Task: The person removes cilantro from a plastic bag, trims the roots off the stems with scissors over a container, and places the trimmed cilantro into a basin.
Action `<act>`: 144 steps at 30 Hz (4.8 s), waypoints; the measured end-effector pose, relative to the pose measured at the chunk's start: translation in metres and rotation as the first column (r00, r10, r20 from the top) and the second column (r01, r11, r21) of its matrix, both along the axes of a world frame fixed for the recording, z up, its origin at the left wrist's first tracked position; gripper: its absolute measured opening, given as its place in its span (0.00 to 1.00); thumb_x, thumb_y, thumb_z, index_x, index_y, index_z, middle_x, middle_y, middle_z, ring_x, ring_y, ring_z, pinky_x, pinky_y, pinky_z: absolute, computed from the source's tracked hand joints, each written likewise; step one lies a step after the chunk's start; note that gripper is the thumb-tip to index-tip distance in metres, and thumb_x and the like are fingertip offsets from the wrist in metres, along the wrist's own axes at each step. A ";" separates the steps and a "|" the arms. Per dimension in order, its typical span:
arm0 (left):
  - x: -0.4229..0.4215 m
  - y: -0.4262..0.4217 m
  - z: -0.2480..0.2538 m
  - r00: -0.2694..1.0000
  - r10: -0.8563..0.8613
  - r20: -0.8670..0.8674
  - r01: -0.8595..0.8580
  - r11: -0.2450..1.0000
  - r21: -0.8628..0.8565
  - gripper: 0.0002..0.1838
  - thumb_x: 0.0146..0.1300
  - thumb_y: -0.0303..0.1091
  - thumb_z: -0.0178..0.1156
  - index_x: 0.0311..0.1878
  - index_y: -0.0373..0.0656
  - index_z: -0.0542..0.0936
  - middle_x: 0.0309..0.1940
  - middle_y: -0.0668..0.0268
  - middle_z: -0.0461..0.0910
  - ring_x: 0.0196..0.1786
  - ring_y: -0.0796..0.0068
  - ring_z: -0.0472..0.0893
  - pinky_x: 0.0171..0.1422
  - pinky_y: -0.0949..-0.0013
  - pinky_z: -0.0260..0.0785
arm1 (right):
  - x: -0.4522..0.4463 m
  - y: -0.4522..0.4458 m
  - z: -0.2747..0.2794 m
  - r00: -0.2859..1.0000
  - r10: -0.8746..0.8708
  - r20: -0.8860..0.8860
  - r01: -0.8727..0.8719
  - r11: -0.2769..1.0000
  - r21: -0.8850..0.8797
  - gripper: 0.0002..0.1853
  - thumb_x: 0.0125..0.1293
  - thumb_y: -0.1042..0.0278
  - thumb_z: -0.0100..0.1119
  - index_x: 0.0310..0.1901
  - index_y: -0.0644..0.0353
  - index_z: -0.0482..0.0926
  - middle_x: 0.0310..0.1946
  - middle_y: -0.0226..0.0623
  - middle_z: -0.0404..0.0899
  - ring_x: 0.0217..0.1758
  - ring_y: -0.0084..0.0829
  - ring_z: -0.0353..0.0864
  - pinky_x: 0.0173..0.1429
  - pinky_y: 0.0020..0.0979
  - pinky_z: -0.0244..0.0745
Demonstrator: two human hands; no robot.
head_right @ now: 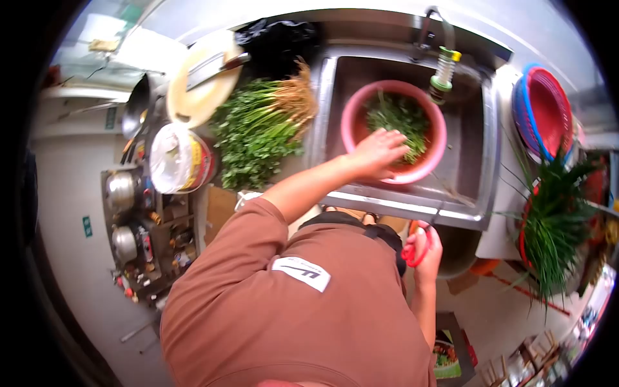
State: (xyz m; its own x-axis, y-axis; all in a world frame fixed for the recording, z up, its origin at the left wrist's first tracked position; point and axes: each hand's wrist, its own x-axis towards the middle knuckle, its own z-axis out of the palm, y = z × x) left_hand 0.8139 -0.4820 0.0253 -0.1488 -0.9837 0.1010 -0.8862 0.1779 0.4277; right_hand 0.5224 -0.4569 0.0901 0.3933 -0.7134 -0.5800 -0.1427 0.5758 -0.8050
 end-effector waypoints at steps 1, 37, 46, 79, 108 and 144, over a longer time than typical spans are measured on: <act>0.001 0.012 0.007 0.985 0.014 -0.173 -0.050 0.979 -0.200 0.30 0.44 0.40 0.73 0.53 0.42 0.81 0.57 0.51 0.78 0.62 0.53 0.76 0.65 0.52 0.67 | 0.000 -0.001 -0.006 1.000 -0.004 -0.014 0.004 1.000 -0.007 0.15 0.76 0.65 0.52 0.56 0.66 0.73 0.27 0.30 0.75 0.23 0.18 0.74 0.27 0.21 0.71; 0.168 0.214 0.026 0.569 0.743 -0.354 -0.813 0.573 -0.102 0.15 0.48 0.29 0.64 0.42 0.38 0.80 0.44 0.57 0.83 0.48 0.59 0.81 0.56 0.61 0.72 | 0.125 0.026 -0.033 0.945 0.327 0.002 -0.327 0.945 0.012 0.15 0.73 0.64 0.55 0.55 0.64 0.74 0.25 0.30 0.76 0.21 0.18 0.74 0.25 0.21 0.70; 0.186 0.247 0.110 -0.015 0.434 -0.901 -0.772 0.568 0.286 0.18 0.63 0.22 0.63 0.56 0.37 0.73 0.48 0.67 0.81 0.48 0.80 0.79 0.57 0.73 0.71 | 0.147 0.020 -0.035 0.885 0.466 0.016 -0.466 0.885 -0.009 0.16 0.74 0.64 0.55 0.56 0.63 0.73 0.26 0.31 0.76 0.20 0.19 0.74 0.23 0.22 0.70; 0.237 0.491 0.207 -0.216 0.357 -0.909 -0.835 0.416 0.362 0.23 0.64 0.21 0.57 0.63 0.36 0.72 0.49 0.55 0.83 0.49 0.70 0.83 0.56 0.66 0.76 | 0.529 0.239 0.129 -0.133 0.967 -0.218 -0.828 -0.229 -0.512 0.22 0.67 0.50 0.60 0.41 0.66 0.80 0.26 0.47 0.80 0.30 0.34 0.79 0.40 0.36 0.73; 0.295 0.510 0.167 -0.134 0.833 -0.537 -0.887 0.141 0.440 0.08 0.68 0.31 0.61 0.42 0.35 0.79 0.29 0.72 0.78 0.33 0.82 0.73 0.39 0.72 0.68 | 0.558 0.275 0.119 -0.055 0.856 -0.513 -0.710 -0.395 -0.583 0.22 0.66 0.50 0.51 0.44 0.61 0.83 0.37 0.56 0.83 0.44 0.54 0.83 0.51 0.45 0.75; 0.053 0.076 0.126 0.935 0.029 -0.353 -0.199 0.868 -0.454 0.19 0.50 0.27 0.66 0.48 0.46 0.81 0.36 0.63 0.80 0.40 0.59 0.80 0.46 0.59 0.70 | 0.078 0.001 0.017 0.974 0.226 -0.002 -0.226 0.974 -0.008 0.17 0.75 0.64 0.51 0.56 0.68 0.73 0.28 0.29 0.76 0.27 0.19 0.76 0.30 0.22 0.74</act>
